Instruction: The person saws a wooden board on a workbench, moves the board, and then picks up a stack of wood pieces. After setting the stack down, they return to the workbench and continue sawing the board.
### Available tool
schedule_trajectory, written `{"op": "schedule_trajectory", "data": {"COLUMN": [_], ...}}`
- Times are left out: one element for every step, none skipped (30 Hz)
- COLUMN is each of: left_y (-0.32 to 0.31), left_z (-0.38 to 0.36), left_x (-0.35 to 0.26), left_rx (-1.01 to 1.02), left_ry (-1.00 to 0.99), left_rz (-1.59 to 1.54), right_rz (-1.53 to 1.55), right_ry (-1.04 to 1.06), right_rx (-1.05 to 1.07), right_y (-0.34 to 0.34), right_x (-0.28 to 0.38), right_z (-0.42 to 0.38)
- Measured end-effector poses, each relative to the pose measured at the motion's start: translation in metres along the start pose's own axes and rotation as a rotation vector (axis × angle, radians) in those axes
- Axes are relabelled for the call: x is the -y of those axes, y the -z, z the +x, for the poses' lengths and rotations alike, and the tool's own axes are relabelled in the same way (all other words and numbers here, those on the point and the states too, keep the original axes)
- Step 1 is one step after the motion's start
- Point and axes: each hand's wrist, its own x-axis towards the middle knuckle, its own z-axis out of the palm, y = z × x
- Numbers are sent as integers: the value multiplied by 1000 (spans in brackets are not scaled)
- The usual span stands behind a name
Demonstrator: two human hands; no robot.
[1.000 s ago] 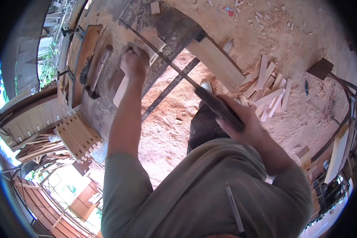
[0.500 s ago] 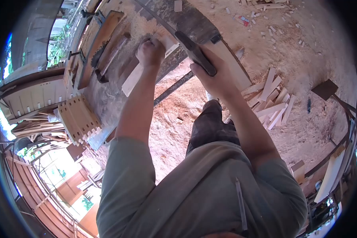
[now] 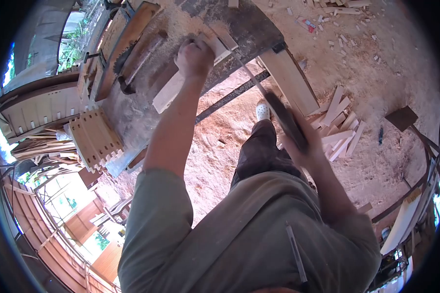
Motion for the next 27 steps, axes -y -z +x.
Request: {"op": "schedule_trajectory", "data": {"left_y": [-3, -3, 0, 5, 10, 11, 4, -5, -7, -9, -10, -9, -7, -6, -6, -4, -3, -2, -3, -3, -4, -7, -9, -9, -7, -5, -3], "left_z": [0, -2, 0, 0, -3, 3, 2, 2, 3, 1, 2, 2, 2, 1, 0, -1, -1, -1, -1, 0, -2, -3, -2, 0, 1, -1, -4], "left_x": [3, 3, -3, -8, -9, -10, -4, 1, 1, 4, 6, 5, 4, 3, 4, 2, 1, -1, -2, -2, 0, 0, -2, -4, -5, -5, -2], "left_rx": [20, 35, 11, 61, 123, 99, 64, 26, -22, -21, -9, 1, -7, -36, -65, -67, -47, -27, -35, -57, -76, -82, -55, -32, -49, -59, -69], "left_ry": [-7, -6, 4, 35, 66, 59, 47, 38, 26, 38, 28, 16, 20, -2, -23, -13, -2, 10, 24, -20, -61, -40, -20, -2, 16, -39, -91], "left_rz": [-27, -58, -71, -32, 13, 6, -14, -38, -40, -41, -35, -30, -36, -44, -55, -64, -46, -31, -50, -68, -85, -104, -95, -85, -101, -228, -352], "right_rz": [-55, -101, -77, -79, 31, 135, 134, 155, 177, 173, 164, 155, 150, 236, 316, 303, 292, 284, 276, 271, 245, 214, 186, 169, 229, 288, 270], "right_ry": [103, 63, 202, 221, 116, 30, 40, 74, 103, 99, 158, 219, 226, 42, -144, -144, -119, -132, -146, -196, -190, -116, -35, -22, -49, -81, -75], "right_rx": [-9, -58, -130, -118, -93, -79, -79, -135, -189, -179, -194, -212, -207, -125, -42, -36, -75, -123, -172, -226, -213, -322, -428, -412, -408, -397, -371], "right_y": [-17, -42, -56, -53, -52, -48, -44, -40, -38, -40, -41, -40, -36, -33, -29, -25, -19, -10, 0, 8, 10, 9, 8, 13, 23, 32, 37], "right_x": [-7, -3, 1, 3, 5, 9, 9, 7, 3, -3, -9, -8, -5, -1, 2, -4, -19, -18, -18, -9, -6, -4, -3, -5, -9, -13, -14], "right_z": [43, 84, 118, 132, 137, 146, 141, 131, 122, 115, 110, 105, 97, 85, 72, 58, 43, 28, 12, -3, -15, -26, -36, -45, -52, -58, -65]}}
